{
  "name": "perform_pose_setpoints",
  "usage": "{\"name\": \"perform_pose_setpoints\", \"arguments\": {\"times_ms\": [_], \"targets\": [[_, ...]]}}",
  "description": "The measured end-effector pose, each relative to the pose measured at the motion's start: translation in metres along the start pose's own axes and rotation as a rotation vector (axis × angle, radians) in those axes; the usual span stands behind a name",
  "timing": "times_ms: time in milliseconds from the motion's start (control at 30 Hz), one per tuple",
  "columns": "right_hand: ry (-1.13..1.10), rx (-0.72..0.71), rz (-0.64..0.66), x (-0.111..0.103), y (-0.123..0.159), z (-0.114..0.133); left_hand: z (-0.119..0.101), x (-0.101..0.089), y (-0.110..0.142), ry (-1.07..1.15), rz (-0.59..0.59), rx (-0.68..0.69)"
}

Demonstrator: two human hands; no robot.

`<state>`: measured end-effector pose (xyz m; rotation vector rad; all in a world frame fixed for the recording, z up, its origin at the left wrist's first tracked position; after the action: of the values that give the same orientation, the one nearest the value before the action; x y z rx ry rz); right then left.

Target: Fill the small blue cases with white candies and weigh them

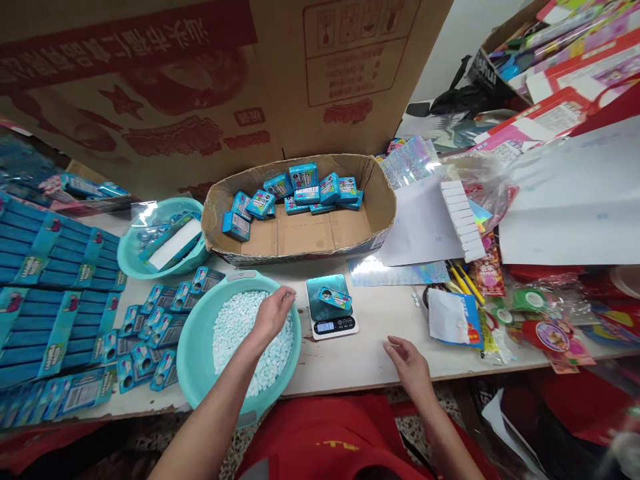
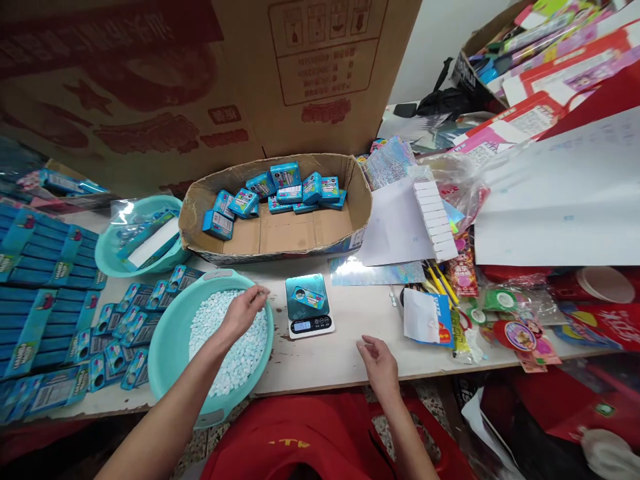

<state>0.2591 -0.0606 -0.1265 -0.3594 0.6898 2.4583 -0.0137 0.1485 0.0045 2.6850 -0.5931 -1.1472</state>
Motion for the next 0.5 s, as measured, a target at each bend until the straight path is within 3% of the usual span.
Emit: {"name": "perform_pose_setpoints", "arguments": {"times_ms": [67,167,233,300,367,400,467,500], "targets": [[0.013,0.038,0.02,0.001,-0.001,-0.002,0.007,-0.009,0.012,-0.238,-0.027,0.037],[0.047,0.08,0.058,0.007,-0.002,0.001,-0.012,-0.006,0.018,-0.351,-0.122,0.177],[0.077,0.092,0.095,0.014,-0.001,0.007,-0.039,0.017,0.013,-0.356,-0.103,0.334],[0.109,0.108,0.146,0.023,0.003,0.014,-0.067,0.053,0.003,-0.459,0.03,0.502],[0.139,0.122,0.211,0.036,0.01,0.021,-0.082,0.082,-0.007,-0.547,0.17,0.579],[0.153,0.123,0.247,0.043,0.014,0.025,-0.084,0.087,-0.011,-0.549,0.2,0.562],[0.173,0.111,0.322,0.058,0.023,0.032,-0.081,0.069,-0.012,-0.485,0.116,0.481],[0.183,0.101,0.36,0.066,0.027,0.036,-0.077,0.048,-0.006,-0.425,0.022,0.435]]}}
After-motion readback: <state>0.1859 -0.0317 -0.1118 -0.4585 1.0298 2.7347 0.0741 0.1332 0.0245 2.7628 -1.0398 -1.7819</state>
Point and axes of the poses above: each hand's wrist, its own y-axis away from the middle knuckle, its own x-axis out of the palm, z = x × y, the point moved 7 cm from there along -y, towards the middle knuckle, and after that the axes turned 4 degrees about y, right-handed, at the moved point
